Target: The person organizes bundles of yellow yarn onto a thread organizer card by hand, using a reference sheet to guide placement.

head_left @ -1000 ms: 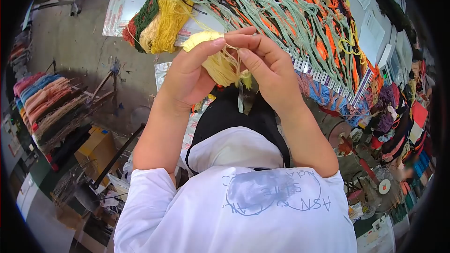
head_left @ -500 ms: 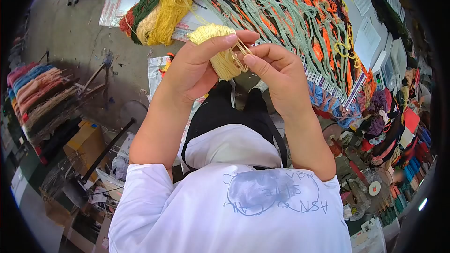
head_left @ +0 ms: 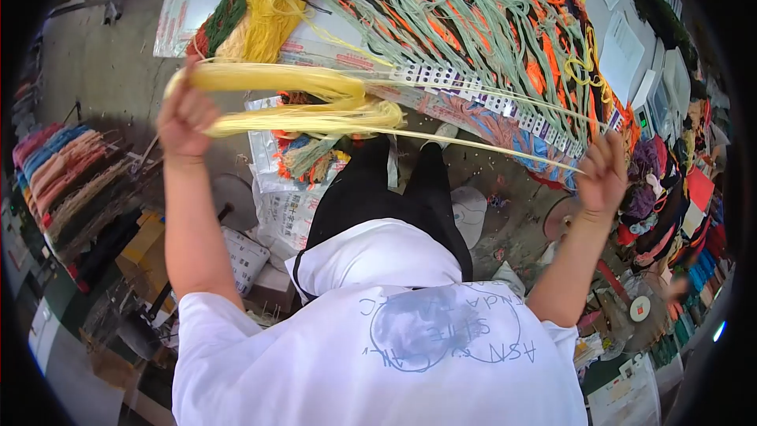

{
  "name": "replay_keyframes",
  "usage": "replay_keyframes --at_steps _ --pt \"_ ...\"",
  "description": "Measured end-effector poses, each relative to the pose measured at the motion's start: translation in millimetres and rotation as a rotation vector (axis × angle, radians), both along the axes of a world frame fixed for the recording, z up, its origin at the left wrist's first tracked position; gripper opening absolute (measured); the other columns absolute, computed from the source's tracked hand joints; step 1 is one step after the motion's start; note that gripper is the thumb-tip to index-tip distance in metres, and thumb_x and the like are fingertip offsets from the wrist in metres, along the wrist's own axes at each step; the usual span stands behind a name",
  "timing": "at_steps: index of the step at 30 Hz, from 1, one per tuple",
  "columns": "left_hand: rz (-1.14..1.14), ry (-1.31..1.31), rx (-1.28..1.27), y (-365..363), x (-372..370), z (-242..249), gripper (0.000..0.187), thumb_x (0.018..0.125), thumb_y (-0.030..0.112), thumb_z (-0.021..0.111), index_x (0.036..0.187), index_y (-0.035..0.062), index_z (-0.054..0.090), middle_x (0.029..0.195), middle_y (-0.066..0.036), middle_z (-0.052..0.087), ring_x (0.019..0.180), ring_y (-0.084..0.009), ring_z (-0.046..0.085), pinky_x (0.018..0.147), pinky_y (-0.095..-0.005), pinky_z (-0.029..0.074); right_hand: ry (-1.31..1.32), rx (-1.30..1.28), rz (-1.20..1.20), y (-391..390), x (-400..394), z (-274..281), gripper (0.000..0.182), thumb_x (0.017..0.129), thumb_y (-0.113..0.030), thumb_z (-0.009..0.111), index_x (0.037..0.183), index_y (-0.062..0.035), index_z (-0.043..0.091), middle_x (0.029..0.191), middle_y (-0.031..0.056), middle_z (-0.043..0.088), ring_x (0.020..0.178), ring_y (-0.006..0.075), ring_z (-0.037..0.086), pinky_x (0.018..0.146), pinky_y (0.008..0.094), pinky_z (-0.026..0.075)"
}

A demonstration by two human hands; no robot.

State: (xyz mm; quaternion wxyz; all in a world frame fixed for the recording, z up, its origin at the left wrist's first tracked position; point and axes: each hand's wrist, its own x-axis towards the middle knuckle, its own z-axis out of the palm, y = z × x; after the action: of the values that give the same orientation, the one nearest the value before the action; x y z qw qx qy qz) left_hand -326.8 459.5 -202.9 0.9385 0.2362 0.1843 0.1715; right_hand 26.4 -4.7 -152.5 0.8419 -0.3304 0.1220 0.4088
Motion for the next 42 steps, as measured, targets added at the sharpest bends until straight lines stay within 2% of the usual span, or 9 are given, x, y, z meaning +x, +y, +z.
replay_keyframes --at_steps 5,8,11,13,14,15,21,27,42 --pt "0.371 0.212 0.121 91.7 -90.2 -15.7 0.040 0.096 0.012 0.036 0.134 0.0019 0.035 0.055 0.007 0.021 0.044 -0.0041 0.020 0.045 -0.0200 0.024 0.019 -0.637 -0.532 -332.6 92.5 -50.7 0.021 0.096 -0.013 0.038 0.100 -0.0038 0.055 0.055 -0.0044 0.027 0.041 0.0071 0.018 0.040 0.0231 0.017" --pt "0.336 0.093 0.184 85.7 -86.0 -10.2 0.039 0.093 0.011 0.041 0.131 0.0016 0.039 0.058 0.007 0.024 0.049 -0.0045 0.025 0.052 -0.0212 0.028 -0.057 -1.229 -0.991 -355.9 81.8 -17.3 0.023 0.090 -0.013 0.041 0.101 -0.0044 0.059 0.057 -0.0022 0.039 0.040 0.0081 0.020 0.039 0.0220 0.018" --pt "0.269 0.317 0.268 4.5 -7.1 -6.9 0.040 0.088 0.012 0.051 0.126 0.0009 0.044 0.073 0.002 0.043 0.066 -0.0064 0.040 0.062 -0.0238 0.036 -0.458 -1.322 -0.624 -235.4 62.0 -34.7 0.024 0.086 -0.009 0.046 0.104 -0.0018 0.060 0.063 -0.0042 0.044 0.045 0.0032 0.029 0.037 0.0192 0.022" --pt "0.083 0.363 0.105 -39.7 28.1 -51.9 0.046 0.083 0.015 0.057 0.125 0.0010 0.044 0.088 -0.001 0.055 0.079 -0.0082 0.051 0.073 -0.0258 0.044 -0.392 -1.107 -0.355 -131.2 31.2 -89.4 0.027 0.086 -0.009 0.048 0.108 -0.0008 0.060 0.083 0.0036 0.060 0.066 0.0085 0.055 0.056 0.0216 0.044" --pt "-0.158 0.385 0.025 -50.7 39.1 -88.0 0.046 0.083 0.016 0.058 0.124 0.0013 0.045 0.090 -0.002 0.056 0.080 -0.0087 0.053 0.074 -0.0267 0.046 -0.834 -1.322 0.032 -60.1 -6.9 -104.3 0.029 0.086 -0.011 0.048 0.111 0.0000 0.059 0.091 0.0070 0.063 0.080 0.0129 0.058 0.070 0.0256 0.046" --pt "-0.250 0.482 0.071 -81.7 71.7 -102.9 0.046 0.083 0.020 0.059 0.124 0.0014 0.047 0.092 -0.002 0.059 0.078 -0.0083 0.054 0.072 -0.0261 0.047 -0.533 -1.185 0.047 -10.2 -19.6 -130.4 0.028 0.086 -0.011 0.050 0.108 0.0016 0.060 0.091 0.0062 0.063 0.083 0.0117 0.056 0.072 0.0253 0.045" --pt "-0.414 0.842 0.660 -172.6 156.1 -195.4 0.029 0.086 0.013 0.054 0.114 0.0065 0.060 0.100 -0.004 0.064 0.082 -0.0091 0.057 0.068 -0.0243 0.046 -0.692 -1.056 0.496 155.5 -93.9 -231.0 0.019 0.074 -0.021 0.067 0.085 -0.0057 0.070 0.072 0.0053 0.067 0.065 0.0130 0.062 0.062 0.0265 0.047" --pt "-0.375 0.922 0.909 -185.0 171.6 -215.8 0.022 0.081 0.014 0.057 0.096 0.0001 0.064 0.084 -0.009 0.066 0.074 -0.0151 0.061 0.066 -0.0301 0.047 -0.654 -1.159 0.447 172.6 -101.3 -250.5 0.015 0.071 -0.020 0.069 0.077 -0.0062 0.069 0.071 0.0066 0.067 0.064 0.0175 0.064 0.062 0.0291 0.048" --pt "-0.344 1.005 0.474 -179.2 179.5 -203.4 0.018 0.078 0.017 0.063 0.085 0.0005 0.065 0.076 -0.005 0.063 0.067 -0.0116 0.058 0.056 -0.0283 0.046 -0.893 -0.879 0.401 152.7 -108.3 -241.5 0.020 0.074 -0.007 0.061 0.094 -0.0061 0.066 0.087 0.0057 0.060 0.073 0.0218 0.061 0.066 0.0306 0.048"
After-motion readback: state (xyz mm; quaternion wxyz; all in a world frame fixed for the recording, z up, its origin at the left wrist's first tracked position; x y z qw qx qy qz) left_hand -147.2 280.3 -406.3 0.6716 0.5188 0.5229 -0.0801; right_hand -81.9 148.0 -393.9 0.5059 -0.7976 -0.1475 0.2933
